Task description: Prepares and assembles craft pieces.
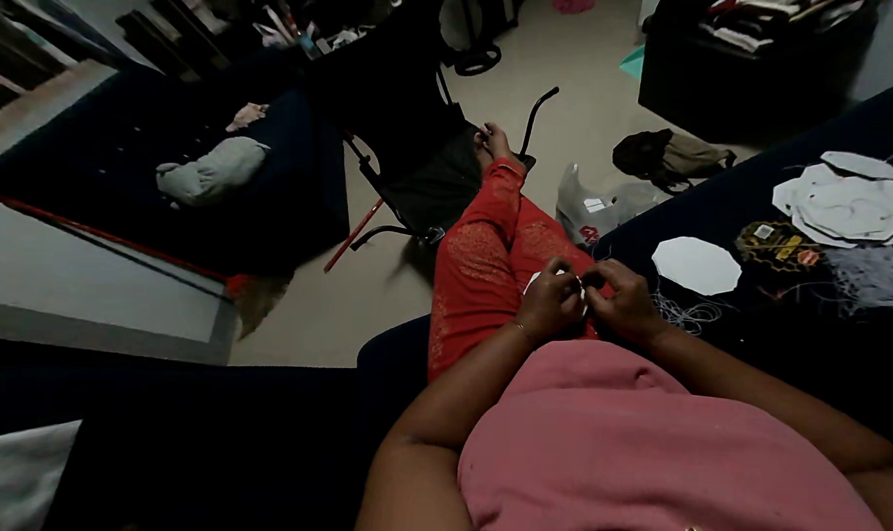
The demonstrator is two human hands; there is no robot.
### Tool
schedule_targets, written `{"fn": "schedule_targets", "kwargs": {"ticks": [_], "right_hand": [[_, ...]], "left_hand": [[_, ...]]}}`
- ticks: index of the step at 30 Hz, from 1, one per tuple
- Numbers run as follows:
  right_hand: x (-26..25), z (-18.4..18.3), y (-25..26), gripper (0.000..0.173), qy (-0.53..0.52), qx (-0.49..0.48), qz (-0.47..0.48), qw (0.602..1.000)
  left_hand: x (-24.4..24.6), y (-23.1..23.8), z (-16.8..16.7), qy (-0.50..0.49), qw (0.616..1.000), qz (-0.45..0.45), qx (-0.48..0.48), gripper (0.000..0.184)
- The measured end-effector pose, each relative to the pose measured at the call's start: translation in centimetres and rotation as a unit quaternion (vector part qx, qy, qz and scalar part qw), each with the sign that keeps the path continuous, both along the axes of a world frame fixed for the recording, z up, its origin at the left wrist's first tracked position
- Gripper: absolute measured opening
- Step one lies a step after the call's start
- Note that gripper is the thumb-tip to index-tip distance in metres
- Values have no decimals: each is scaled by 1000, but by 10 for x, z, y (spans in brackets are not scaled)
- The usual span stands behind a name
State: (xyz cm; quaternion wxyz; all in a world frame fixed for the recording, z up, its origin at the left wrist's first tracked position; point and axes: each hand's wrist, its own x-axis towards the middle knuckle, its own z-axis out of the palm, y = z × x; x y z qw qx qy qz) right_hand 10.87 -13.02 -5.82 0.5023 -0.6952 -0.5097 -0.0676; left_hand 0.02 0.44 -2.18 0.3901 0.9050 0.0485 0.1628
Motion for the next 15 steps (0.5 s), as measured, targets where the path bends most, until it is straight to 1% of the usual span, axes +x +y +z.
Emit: {"fn": "schedule_targets", "kwargs": {"ticks": [2, 5, 7, 9, 11, 13, 15], "right_hand": [[0, 0, -1, 14, 18, 10, 13, 1000], [2, -2, -1, 12, 77, 28, 47, 996], [3, -2, -1, 12, 115, 37, 64, 991], [3, -3, -1, 12, 135, 51, 69, 987], [2, -4, -2, 12, 132, 58, 64, 988], [0, -2, -5, 14, 103, 49, 55, 992], [-1, 1, -6, 16, 59, 44, 44, 996]], "left_hand": [[-2, 3, 2, 0, 996, -10, -86, 16], [-4, 6, 1, -3, 972, -6, -236, 13], [-5, 7, 2, 6, 956, 3, -293, 13], [-4, 6, 5, 9, 949, 10, -315, 12], [-4, 5, 6, 9, 946, 22, -324, 11], [-3, 4, 5, 2, 947, 37, -319, 10], [-3, 5, 4, -4, 955, 41, -292, 10]]}}
